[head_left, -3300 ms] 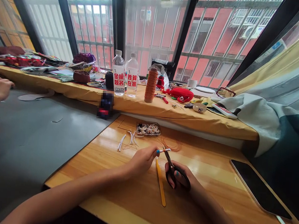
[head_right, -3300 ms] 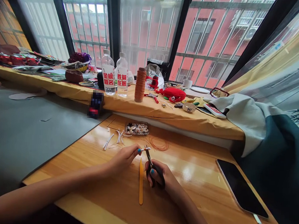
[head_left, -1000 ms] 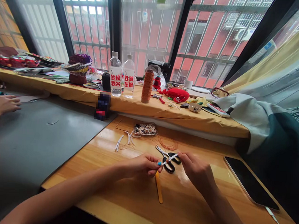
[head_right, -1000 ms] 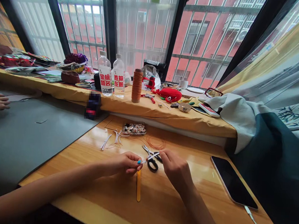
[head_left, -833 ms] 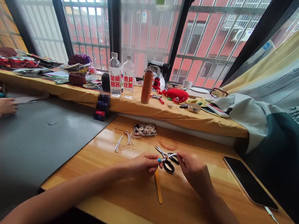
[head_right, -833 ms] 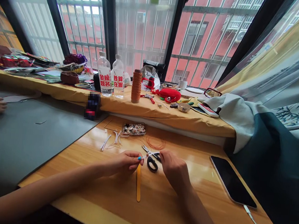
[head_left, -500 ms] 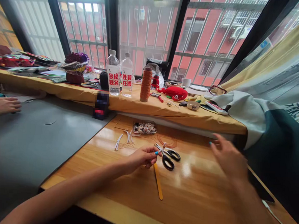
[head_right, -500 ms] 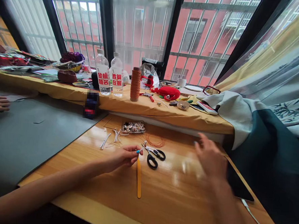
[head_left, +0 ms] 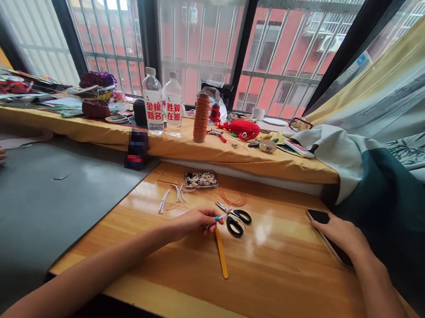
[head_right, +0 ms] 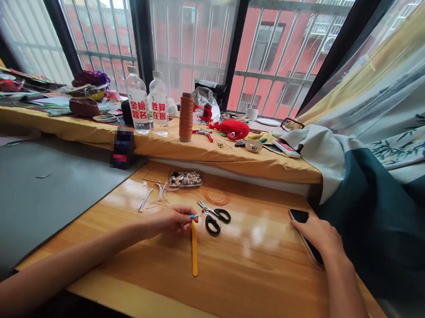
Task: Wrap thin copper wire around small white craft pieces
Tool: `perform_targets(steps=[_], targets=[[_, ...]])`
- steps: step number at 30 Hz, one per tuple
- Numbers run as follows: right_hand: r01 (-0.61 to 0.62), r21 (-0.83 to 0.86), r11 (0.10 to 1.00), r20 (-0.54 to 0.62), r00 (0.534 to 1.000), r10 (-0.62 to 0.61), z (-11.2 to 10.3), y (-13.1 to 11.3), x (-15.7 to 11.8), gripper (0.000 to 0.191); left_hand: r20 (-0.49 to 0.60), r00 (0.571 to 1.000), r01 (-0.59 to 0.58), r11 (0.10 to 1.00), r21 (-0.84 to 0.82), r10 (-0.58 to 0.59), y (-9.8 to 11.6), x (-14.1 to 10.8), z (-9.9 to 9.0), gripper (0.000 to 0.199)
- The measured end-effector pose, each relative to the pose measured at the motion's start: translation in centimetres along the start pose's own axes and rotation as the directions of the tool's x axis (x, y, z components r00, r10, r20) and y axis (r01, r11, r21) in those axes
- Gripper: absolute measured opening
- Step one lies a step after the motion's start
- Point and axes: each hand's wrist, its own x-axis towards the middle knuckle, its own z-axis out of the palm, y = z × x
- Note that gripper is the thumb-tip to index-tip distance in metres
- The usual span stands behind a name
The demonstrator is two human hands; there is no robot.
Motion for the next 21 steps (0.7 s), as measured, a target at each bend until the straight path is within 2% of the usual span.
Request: perform_targets(steps=[3,6,13,21], targets=[[-0.055,-0.062,0.997,0.234,0.970,0.068,-0.5,-0.2,0.1,0.057,0.001,1.000,-0.009,1.000,-0.012,0.009,-0.1,0.0,-0.1,0.017],[-0.069,-0.091,0.993,0.314,0.945,0.094,-1.0,-0.7,0.1,0.059,0.003,1.000,-0.022,1.000,-0.019,0.023,-0.2,0.2,-0.3,0.017],[-0.102,-0.235,0.967,0.387,0.903,0.189,-1.5,-1.7,-0.2,0.056,0.022,1.000,-0.011,0.999,-0.048,0.012,-0.9,0.9,-0.9,0.018],[-0.116,-0.252,0.961,0.422,0.880,0.217,-1.5,-1.7,-0.2,0.057,0.015,1.000,-0.006,0.999,-0.040,0.007,-0.6,0.7,-0.7,0.019]])
